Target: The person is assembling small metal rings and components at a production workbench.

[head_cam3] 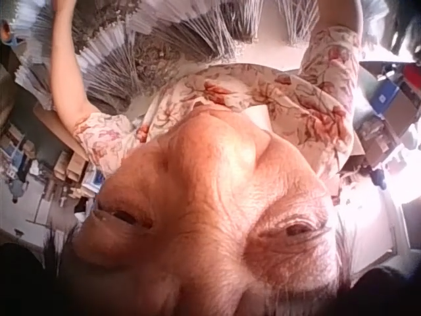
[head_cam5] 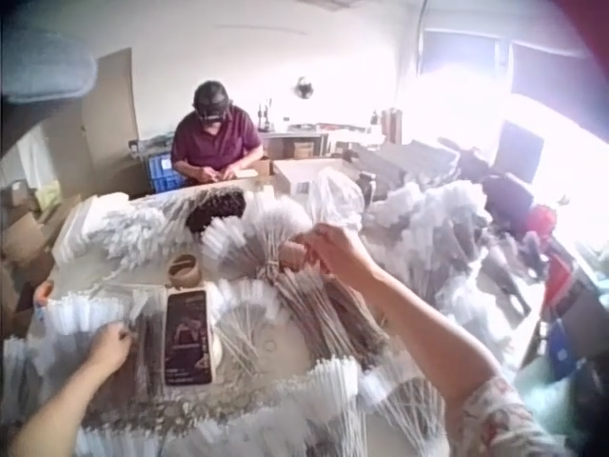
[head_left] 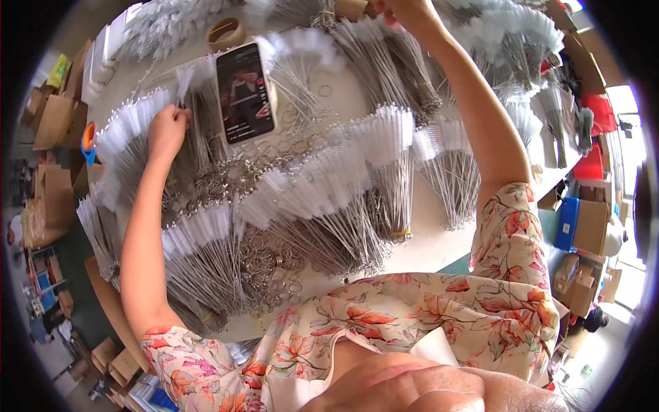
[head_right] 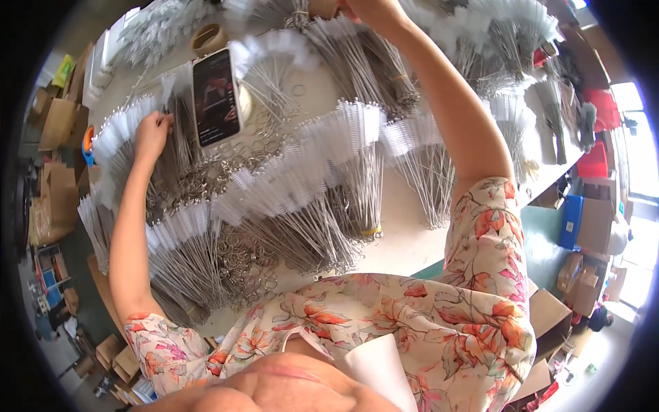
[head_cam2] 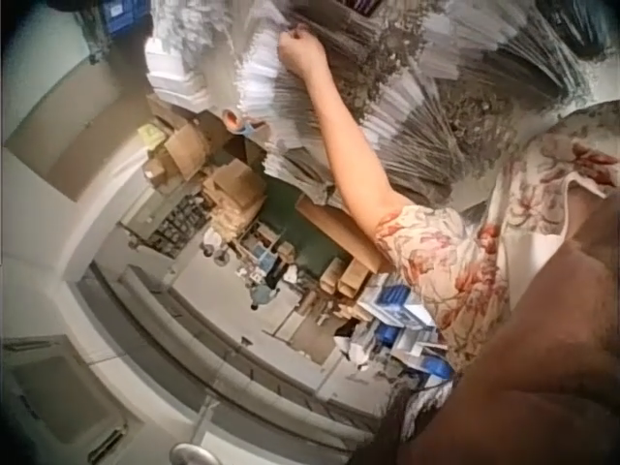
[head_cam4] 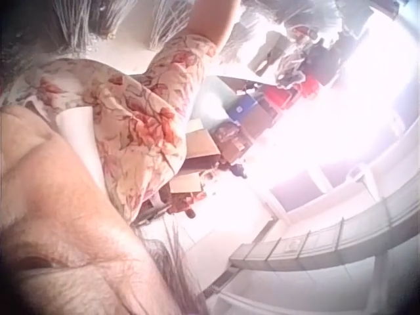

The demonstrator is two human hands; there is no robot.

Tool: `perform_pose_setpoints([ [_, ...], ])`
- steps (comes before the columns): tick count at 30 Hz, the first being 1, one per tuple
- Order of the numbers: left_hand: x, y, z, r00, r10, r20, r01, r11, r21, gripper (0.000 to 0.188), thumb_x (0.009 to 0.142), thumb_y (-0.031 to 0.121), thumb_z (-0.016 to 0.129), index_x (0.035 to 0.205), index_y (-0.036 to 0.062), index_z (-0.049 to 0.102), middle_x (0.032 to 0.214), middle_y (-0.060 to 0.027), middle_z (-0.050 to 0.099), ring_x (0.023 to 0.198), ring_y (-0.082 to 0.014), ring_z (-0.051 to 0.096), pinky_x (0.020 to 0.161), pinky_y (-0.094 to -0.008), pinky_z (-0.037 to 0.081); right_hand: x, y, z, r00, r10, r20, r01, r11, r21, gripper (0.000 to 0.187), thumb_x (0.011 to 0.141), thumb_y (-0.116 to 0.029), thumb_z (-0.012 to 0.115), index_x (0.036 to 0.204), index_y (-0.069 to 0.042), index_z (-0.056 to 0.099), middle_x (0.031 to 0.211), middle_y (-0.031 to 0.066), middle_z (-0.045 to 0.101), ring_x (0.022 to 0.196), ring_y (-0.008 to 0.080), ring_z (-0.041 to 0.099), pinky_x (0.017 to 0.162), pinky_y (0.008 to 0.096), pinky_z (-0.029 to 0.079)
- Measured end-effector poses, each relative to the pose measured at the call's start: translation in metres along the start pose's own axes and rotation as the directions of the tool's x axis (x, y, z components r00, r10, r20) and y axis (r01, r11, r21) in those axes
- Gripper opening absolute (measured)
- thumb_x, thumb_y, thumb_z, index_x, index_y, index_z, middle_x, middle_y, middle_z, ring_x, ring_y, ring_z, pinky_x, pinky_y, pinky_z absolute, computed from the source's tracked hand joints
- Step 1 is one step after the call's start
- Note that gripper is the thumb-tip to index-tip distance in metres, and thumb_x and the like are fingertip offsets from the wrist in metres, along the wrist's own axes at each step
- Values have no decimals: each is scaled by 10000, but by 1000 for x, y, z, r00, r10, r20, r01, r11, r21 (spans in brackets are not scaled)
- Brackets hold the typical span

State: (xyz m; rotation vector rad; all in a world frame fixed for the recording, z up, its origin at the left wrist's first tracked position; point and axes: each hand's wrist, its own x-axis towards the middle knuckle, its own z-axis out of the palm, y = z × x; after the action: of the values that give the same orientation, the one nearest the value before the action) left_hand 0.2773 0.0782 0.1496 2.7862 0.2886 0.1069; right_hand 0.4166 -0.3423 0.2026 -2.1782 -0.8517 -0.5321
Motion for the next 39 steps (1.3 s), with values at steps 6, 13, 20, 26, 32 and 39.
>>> perform_pose_setpoints([
  [6, -4, 0, -16, 990, -140, 7, 138, 966, -218, 250, 838, 248, 560, 748, 21, 613, 668, -58, 637, 614, -163, 580, 618, -321, 443, -37, 5, 6, 931, 308, 195, -245, 925, -290, 245, 748, -311, 620, 862, -99, 666, 762, 79, 645, 701, 244, 614, 687, 330, 483],
  [13, -61, 35, -66, 943, -213, 257, 327, 739, -590, 181, 828, 179, 613, 743, 47, 523, 634, -6, 516, 414, -10, 299, 349, -185, 197, -31, 16, 43, 802, 541, 254, -390, 796, -462, 212, 653, -340, 655, 796, -186, 684, 827, 78, 655, 802, 276, 626, 689, 404, 498],
  [20, -142, 45, -102, 974, -224, 19, 121, 452, -884, 124, 900, 140, 518, 878, 19, 537, 657, 34, 418, 471, 12, 267, 378, -147, 193, -24, 8, 41, 745, 584, 322, -434, 792, -430, 220, 664, -298, 635, 827, -157, 682, 875, 121, 647, 834, 307, 621, 704, 418, 494],
  [26, -188, 34, -106, 978, -209, -5, 64, 320, -945, 193, 924, 151, 474, 1020, -5, 533, 675, 29, 392, 511, -4, 282, 417, -154, 224, -35, -2, 48, 933, 352, 77, -254, 793, -554, 178, 769, -265, 553, 818, -110, 625, 828, 122, 616, 778, 301, 611, 679, 411, 496],
  [32, -234, 44, -109, 956, -286, -69, 32, 334, -942, 317, 959, 237, 394, 1086, -31, 505, 665, 9, 388, 455, -12, 262, 347, -147, 173, -9, -4, -27, 868, 295, -399, -172, 933, 315, 92, 846, -35, 433, 813, -24, 519, 681, 95, 535, 558, 185, 539, 540, 294, 447],
  [39, -268, 19, -86, 945, -323, 42, 118, 218, -969, 334, 955, 241, 408, 1043, -44, 559, 665, 8, 391, 475, -9, 260, 370, -148, 179, -48, 78, -53, 838, 546, -14, -460, 692, -556, 275, 740, -390, 586, 889, -170, 656, 872, 69, 636, 828, 264, 617, 698, 374, 485],
])
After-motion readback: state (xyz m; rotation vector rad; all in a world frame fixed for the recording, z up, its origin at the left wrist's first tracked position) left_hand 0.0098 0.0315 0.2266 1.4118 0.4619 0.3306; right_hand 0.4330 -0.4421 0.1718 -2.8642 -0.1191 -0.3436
